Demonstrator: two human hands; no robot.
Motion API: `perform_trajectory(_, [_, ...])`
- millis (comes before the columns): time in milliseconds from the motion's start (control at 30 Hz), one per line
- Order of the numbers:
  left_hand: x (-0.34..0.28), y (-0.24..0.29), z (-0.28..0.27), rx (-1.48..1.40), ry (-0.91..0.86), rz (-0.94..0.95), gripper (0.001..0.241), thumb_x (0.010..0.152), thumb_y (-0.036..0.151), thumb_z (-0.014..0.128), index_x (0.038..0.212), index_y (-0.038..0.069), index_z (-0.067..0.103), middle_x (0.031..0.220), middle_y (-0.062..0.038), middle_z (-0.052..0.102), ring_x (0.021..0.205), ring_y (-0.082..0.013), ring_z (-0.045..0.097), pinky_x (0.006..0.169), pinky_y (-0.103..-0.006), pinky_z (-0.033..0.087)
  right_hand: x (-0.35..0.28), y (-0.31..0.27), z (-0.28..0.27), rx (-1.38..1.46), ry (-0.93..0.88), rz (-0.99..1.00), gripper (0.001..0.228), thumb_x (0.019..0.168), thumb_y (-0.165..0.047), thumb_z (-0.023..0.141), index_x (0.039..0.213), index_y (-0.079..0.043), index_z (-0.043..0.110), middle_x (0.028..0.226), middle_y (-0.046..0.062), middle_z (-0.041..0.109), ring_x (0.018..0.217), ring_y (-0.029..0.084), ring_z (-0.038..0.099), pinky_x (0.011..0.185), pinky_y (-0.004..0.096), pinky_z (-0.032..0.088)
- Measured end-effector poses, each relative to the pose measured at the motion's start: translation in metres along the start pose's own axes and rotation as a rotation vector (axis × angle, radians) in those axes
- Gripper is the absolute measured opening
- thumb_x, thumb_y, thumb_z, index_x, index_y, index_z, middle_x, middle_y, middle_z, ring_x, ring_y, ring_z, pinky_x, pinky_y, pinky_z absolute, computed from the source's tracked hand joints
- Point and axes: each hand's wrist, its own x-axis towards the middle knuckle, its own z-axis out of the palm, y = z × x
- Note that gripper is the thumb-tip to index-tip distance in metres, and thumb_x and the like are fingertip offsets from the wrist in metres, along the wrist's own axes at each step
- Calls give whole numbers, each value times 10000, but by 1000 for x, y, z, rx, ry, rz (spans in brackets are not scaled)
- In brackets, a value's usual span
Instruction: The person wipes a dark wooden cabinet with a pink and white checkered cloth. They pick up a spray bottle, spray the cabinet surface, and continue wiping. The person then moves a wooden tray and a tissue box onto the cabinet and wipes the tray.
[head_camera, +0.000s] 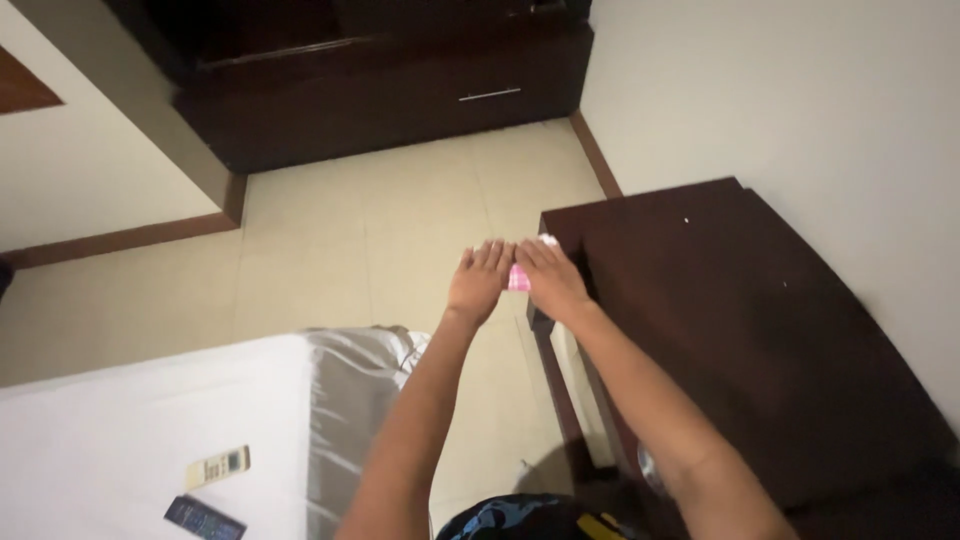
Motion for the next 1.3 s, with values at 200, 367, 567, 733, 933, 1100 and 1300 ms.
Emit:
perform_trajectory(200, [-50, 20, -80, 88, 107, -18, 586, 986, 211, 516, 1550, 89, 411, 1551, -94, 510, 1436, -265, 468, 1169, -486, 360, -40, -47, -63, -64, 31, -15, 615, 871, -17, 577, 1477, -23, 473, 1564, 132, 450, 1494, 256, 353, 1246, 422, 236])
perform_trajectory(367, [-120, 38, -122, 109, 163, -47, 559, 1006, 207, 520, 1542, 77, 429, 1539, -97, 530, 1436, -264, 489, 1174, -490, 369, -90, -108, -115, -41, 34, -54, 627, 888, -38, 574, 1503, -25, 453, 1578, 123, 435, 1505, 255, 338, 1260, 425, 228])
perform_trajectory(567, [-201, 76, -163, 84, 156, -99, 542, 1008, 228, 526, 1521, 72, 447, 1513, -105, 547, 1412, -272, 500, 1167, -494, 368, -152, -154, -108, -50, -7, -46, 648, 924, 20, 523, 1554, -93, 424, 1634, 69, 400, 1528, 194, 293, 1276, 403, 181])
perform_trajectory(733, [-244, 120, -189, 97, 112, -75, 558, 988, 224, 530, 1515, 59, 448, 1512, -110, 543, 1418, -275, 486, 1173, -492, 355, -210, -181, -152, 35, -107, -16, 679, 896, -8, 524, 1554, -84, 377, 1629, 87, 357, 1520, 213, 260, 1256, 428, 154])
perform_trajectory(933, [-301, 201, -161, 42, 68, -95, 556, 997, 173, 552, 1535, 86, 442, 1566, -83, 520, 1458, -250, 468, 1186, -474, 349, -312, -166, -113, 110, -126, -64, 629, 904, 18, 506, 1527, -56, 454, 1603, 94, 443, 1519, 222, 344, 1264, 429, 224])
perform_trajectory(1100, [-319, 300, -136, -202, -93, -18, 588, 978, 221, 565, 1526, 63, 424, 1547, -104, 504, 1448, -253, 453, 1184, -501, 343, -424, -131, -97, 111, -83, -120, 549, 895, -15, 527, 1443, -32, 547, 1512, 110, 545, 1445, 225, 439, 1207, 440, 297])
perform_trajectory(1300, [-304, 433, -95, -164, -140, 15, 590, 982, 160, 525, 1550, 57, 407, 1571, -109, 489, 1469, -257, 439, 1188, -497, 342, -534, -61, -98, 91, -95, -43, 555, 856, -53, 580, 1411, -59, 569, 1472, 89, 570, 1407, 254, 463, 1182, 446, 330])
